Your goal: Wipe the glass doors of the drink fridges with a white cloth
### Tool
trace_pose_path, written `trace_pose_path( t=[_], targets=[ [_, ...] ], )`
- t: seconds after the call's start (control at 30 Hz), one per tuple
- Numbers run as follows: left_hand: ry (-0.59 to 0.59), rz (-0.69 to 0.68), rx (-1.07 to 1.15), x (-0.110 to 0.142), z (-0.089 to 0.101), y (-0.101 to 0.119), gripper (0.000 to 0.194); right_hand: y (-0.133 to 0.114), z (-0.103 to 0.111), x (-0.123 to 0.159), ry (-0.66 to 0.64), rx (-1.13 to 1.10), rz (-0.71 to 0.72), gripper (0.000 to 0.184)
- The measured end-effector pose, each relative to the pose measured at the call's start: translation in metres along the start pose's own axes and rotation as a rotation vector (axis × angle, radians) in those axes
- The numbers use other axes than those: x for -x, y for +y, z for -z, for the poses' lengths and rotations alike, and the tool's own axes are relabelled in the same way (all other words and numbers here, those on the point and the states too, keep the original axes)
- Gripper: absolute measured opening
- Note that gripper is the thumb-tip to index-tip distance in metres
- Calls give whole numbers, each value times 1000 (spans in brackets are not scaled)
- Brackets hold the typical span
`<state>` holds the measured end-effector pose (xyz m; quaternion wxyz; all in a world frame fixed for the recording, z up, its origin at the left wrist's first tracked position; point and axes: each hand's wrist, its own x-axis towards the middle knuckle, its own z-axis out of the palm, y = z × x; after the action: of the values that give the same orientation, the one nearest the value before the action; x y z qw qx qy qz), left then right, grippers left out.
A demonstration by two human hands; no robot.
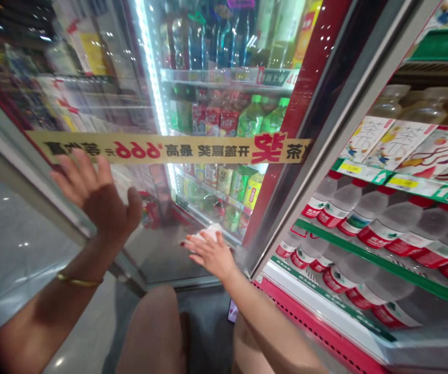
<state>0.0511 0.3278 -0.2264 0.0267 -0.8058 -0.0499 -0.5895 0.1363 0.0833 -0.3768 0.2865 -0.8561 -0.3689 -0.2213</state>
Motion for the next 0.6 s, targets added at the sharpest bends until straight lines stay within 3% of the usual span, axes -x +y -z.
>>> trace_pose_path(
  t=[0.07,0.13,0.2,0.27,0.33,0.4,0.47,0.53,0.6],
  targets=[
    [12,-17,11,-1,-3,0,85,6,9,-13,53,44,-21,47],
    [26,-17,37,-2,-3,-1,81,-4,4,-31,130,123,-18,59],
    [12,5,128,2,1,-6,72,-24,-12,-40,145,196,170,64],
    [-27,32,241,14,9,-14,63,-40,-27,-33,104,227,447,52],
    [-70,47,309,36,17,-26,63,-40,-32,-20,66,221,609,38],
    [-103,69,313,68,20,-37,66,-33,-22,-17,75,227,609,35],
    [-140,106,307,104,17,-44,71,-35,-5,-33,130,248,484,44],
    [-179,127,309,137,10,-46,75,-57,6,-61,192,238,289,59],
    [-200,118,326,164,2,-46,83,-92,7,-83,169,158,229,66]
  ],
)
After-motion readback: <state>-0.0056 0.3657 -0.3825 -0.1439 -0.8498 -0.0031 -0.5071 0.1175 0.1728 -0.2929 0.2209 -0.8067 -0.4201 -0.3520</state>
